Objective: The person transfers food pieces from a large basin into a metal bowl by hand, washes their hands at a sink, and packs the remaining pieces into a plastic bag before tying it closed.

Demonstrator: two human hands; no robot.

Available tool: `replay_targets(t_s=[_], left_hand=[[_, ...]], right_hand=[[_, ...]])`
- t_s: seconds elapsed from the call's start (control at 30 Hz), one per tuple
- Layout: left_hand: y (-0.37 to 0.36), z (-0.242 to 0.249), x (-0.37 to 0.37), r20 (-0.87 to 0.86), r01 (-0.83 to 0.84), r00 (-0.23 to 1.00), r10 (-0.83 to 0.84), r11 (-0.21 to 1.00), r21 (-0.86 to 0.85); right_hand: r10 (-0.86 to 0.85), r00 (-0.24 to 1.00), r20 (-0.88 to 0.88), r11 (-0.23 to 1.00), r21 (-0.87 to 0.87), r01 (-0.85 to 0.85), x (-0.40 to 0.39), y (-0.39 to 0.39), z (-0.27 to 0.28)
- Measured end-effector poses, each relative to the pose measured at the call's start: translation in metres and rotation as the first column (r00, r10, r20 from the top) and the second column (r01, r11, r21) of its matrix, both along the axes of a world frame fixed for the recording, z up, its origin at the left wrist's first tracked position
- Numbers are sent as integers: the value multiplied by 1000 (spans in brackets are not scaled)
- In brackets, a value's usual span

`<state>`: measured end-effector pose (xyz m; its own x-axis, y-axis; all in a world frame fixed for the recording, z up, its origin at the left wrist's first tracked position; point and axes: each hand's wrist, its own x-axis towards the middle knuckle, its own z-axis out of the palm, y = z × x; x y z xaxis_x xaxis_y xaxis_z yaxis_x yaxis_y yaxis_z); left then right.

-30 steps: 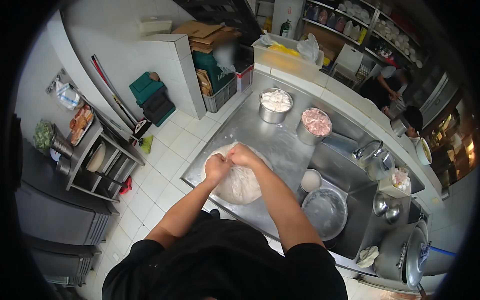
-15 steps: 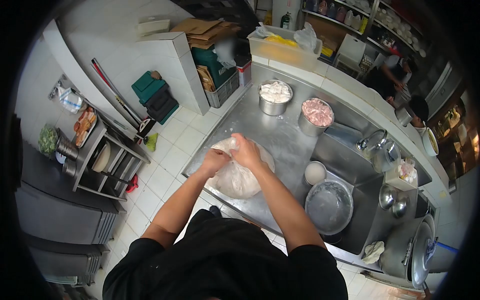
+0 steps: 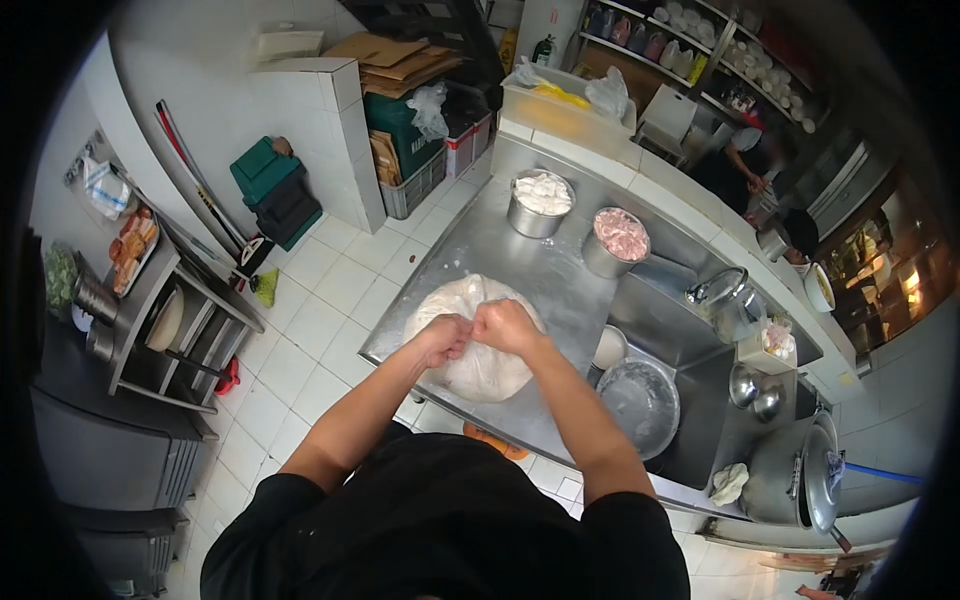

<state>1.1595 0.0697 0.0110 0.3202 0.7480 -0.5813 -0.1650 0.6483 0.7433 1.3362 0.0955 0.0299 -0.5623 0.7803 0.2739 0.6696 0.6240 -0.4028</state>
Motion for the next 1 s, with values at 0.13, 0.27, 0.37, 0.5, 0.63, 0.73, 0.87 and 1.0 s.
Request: replay_targets(t_s=[0.13,0.27,0.37,0.5,0.63,0.73,0.87,1.0], left_hand=[[9,-9,-15,54,43,998,-38,995,-87],[21,-15,-17,122,119,987,-105,986,-113],[24,-20,-17,135,139,983,-123,984,-113],[23,-27,-24,120,202,972,-201,979,6],[12,-37,-19,-241,165,970,-41,836,524],[9,-32,-35,-454,350,890,37,581,735],[-5,-18,-47,-698,624,715,25,428,654],[-2,-42,-53,-689,655,724,-3,318,686]], right_hand=[[90,996,14,993,-84,-89,-8,-9,16],[44,996,76,998,-52,-40,-18,-15,26],[-15,986,168,999,-41,22,-28,-14,22],[-52,971,234,998,42,44,-38,-12,20],[-262,959,107,948,-157,276,-46,-20,29],[-359,929,93,898,-239,370,-45,-14,23],[-496,854,156,814,-259,520,-37,-8,17],[-480,829,288,808,-222,545,-35,1,13]])
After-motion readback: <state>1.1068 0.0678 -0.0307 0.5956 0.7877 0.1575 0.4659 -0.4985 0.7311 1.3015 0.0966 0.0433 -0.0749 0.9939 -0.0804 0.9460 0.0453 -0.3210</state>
